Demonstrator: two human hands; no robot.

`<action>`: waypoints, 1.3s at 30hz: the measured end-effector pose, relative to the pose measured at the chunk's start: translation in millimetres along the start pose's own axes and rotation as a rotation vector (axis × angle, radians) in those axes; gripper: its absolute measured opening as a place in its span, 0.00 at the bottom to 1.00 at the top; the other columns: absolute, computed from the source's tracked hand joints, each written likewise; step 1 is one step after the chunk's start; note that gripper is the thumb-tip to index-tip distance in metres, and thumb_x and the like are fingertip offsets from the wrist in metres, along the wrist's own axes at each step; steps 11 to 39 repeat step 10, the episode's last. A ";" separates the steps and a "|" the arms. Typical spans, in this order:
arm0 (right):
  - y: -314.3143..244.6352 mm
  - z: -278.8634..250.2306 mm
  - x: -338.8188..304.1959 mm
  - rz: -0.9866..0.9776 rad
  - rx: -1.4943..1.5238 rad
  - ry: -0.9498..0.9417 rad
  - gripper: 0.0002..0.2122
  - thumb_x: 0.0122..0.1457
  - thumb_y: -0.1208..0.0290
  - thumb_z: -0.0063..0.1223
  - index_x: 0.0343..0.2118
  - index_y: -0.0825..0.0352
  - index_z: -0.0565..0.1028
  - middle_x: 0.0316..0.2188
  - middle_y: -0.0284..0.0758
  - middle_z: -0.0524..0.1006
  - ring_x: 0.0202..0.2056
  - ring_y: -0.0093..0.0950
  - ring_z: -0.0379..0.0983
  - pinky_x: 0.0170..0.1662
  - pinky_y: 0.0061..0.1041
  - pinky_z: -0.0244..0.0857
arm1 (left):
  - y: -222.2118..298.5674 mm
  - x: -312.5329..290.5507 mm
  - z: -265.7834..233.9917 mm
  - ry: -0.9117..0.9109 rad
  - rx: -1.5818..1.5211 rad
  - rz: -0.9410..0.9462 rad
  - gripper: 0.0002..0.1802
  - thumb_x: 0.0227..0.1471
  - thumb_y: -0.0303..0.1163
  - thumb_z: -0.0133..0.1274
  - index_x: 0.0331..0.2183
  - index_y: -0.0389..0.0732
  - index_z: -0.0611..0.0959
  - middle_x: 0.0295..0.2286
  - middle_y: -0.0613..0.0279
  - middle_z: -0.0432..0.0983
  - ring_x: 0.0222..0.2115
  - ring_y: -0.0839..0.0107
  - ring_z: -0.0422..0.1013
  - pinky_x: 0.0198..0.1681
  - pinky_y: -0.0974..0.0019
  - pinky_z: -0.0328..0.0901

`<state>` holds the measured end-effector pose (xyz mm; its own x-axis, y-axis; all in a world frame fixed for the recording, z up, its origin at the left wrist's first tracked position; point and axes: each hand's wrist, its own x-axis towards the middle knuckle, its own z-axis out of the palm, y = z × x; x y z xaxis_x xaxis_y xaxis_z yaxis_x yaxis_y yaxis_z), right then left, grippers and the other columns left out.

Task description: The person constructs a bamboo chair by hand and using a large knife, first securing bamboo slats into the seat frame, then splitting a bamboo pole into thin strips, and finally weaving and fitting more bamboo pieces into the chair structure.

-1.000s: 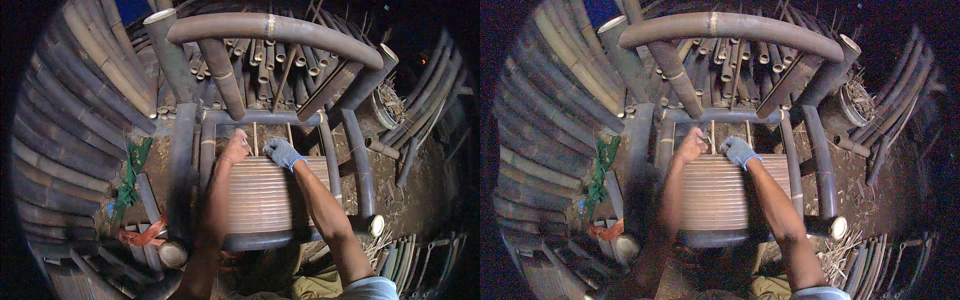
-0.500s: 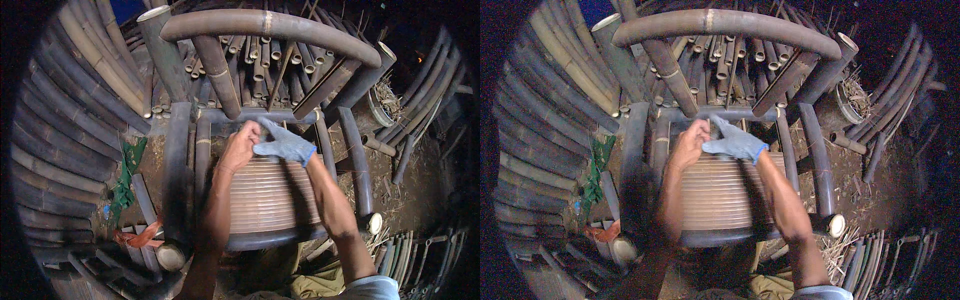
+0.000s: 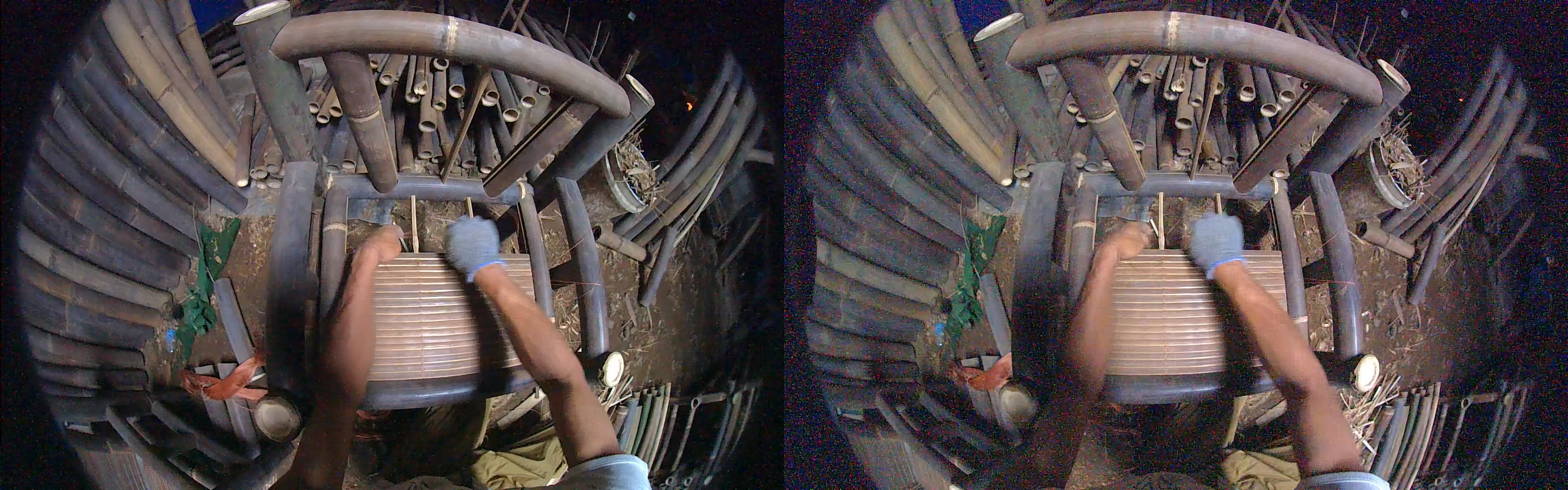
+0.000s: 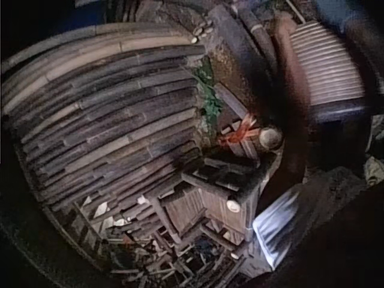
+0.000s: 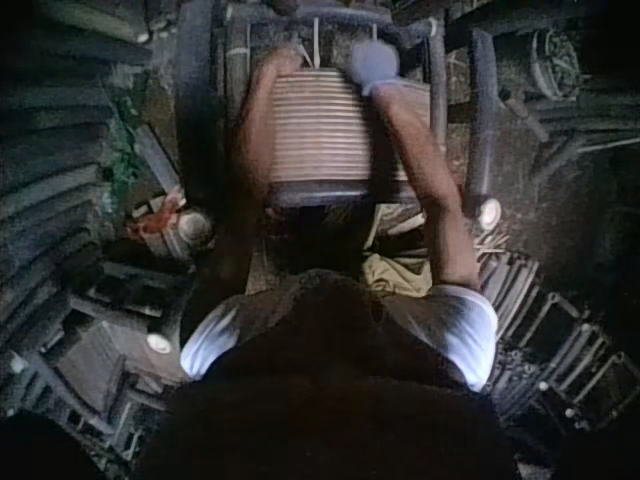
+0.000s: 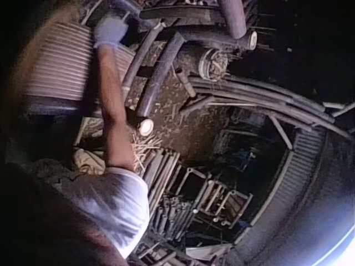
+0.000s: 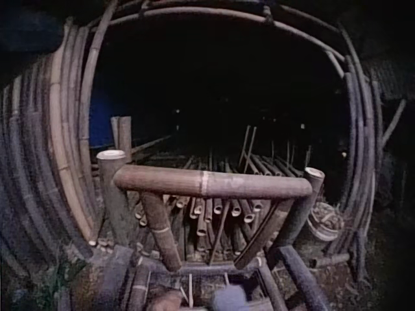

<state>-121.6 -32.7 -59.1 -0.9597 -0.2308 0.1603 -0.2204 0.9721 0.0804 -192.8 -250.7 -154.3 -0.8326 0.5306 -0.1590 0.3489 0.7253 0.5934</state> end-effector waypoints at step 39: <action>13.7 44.0 20.3 0.005 0.599 -0.383 0.19 0.51 0.60 0.60 0.44 0.66 0.80 0.41 0.50 0.80 0.43 0.36 0.78 0.51 0.36 0.68 | 45.6 16.0 -30.5 -0.392 0.116 0.019 0.28 0.51 0.41 0.51 0.52 0.39 0.77 0.45 0.39 0.76 0.47 0.55 0.74 0.53 0.60 0.65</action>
